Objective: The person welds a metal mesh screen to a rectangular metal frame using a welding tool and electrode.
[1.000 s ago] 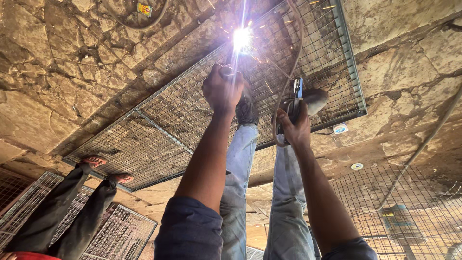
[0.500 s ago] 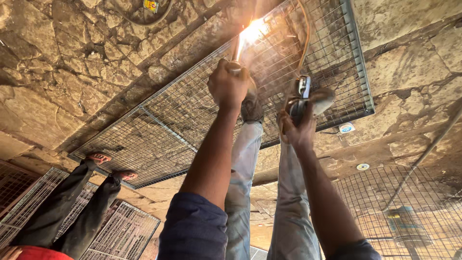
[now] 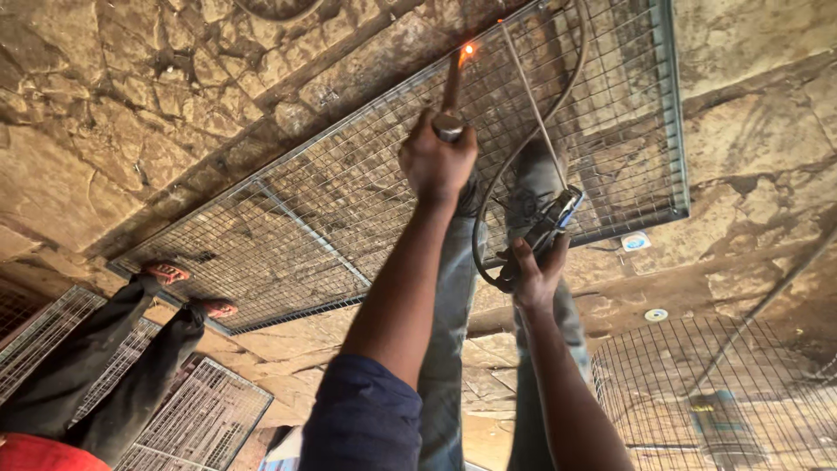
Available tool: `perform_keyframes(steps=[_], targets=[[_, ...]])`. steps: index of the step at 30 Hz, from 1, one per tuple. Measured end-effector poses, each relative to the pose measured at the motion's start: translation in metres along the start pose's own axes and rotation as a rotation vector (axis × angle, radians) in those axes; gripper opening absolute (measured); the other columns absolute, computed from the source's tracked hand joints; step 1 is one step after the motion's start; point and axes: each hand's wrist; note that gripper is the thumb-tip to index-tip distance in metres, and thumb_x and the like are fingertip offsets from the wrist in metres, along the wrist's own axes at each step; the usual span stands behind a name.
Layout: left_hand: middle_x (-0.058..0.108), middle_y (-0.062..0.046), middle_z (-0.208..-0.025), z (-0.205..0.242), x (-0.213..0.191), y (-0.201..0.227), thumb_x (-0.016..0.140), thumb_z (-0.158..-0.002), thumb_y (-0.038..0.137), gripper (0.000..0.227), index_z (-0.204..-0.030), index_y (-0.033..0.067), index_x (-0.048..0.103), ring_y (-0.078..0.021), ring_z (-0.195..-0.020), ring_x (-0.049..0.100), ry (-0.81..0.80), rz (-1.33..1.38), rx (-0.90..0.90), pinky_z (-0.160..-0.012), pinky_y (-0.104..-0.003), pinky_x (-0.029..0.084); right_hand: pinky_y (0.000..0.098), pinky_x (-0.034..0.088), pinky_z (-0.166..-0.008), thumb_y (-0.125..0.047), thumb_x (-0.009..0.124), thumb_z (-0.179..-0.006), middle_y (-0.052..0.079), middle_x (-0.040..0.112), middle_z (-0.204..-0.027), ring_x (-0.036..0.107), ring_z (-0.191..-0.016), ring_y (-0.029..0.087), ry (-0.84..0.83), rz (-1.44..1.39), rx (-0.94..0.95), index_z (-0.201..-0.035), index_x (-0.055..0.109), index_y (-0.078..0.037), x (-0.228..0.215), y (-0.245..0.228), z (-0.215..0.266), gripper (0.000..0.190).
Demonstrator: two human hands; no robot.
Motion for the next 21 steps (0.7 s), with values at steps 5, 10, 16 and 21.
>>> perform_keyframes(steps=[5, 10, 16, 21], targets=[[0.076, -0.008, -0.084, 0.029, -0.003, -0.018, 0.084, -0.072, 0.023, 0.036, -0.102, 0.0114, 0.07, -0.0224, -0.071, 0.075, 0.121, -0.007, 0.189, -0.066, -0.037, 0.063, 0.0292, 0.054, -0.049, -0.004, 0.07, -0.09, 0.009, 0.058, -0.084, 0.061, -0.058, 0.016, 0.015, -0.109, 0.031, -0.123, 0.04, -0.006, 0.013, 0.012, -0.002, 0.045], [0.078, -0.009, -0.088, 0.054, -0.029, -0.069, 0.086, -0.079, 0.013, 0.037, -0.11, 0.0072, 0.069, -0.0157, -0.072, 0.076, 0.1, 0.046, 0.195, -0.062, -0.028, 0.065, 0.0291, 0.053, -0.056, -0.003, 0.071, -0.089, 0.007, 0.056, -0.091, 0.057, -0.066, 0.014, -0.059, -0.009, 0.013, -0.126, 0.04, -0.008, 0.009, 0.026, -0.022, 0.049], [0.077, -0.007, -0.083, 0.056, -0.057, -0.107, 0.08, -0.083, 0.008, 0.029, -0.11, 0.0054, 0.07, -0.0124, -0.067, 0.076, 0.09, 0.046, 0.157, -0.057, -0.027, 0.064, 0.0337, 0.056, -0.083, -0.02, 0.077, -0.085, 0.008, 0.054, -0.108, 0.056, -0.097, 0.017, -0.053, 0.207, -0.03, -0.131, 0.041, -0.007, 0.013, 0.029, -0.024, 0.06], [0.078, -0.007, -0.088, 0.05, -0.061, -0.096, 0.08, -0.084, 0.007, 0.027, -0.109, 0.0047, 0.069, -0.0128, -0.07, 0.076, 0.069, 0.09, 0.238, -0.059, -0.027, 0.064, 0.0344, 0.051, -0.09, -0.023, 0.078, -0.087, 0.009, 0.055, -0.112, 0.054, -0.101, 0.019, -0.076, 0.35, -0.073, -0.132, 0.043, -0.006, 0.015, 0.023, -0.016, 0.059]])
Point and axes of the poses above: each hand's wrist, its own z-axis away from the middle knuckle, its own x-axis out of the palm, y = z × x
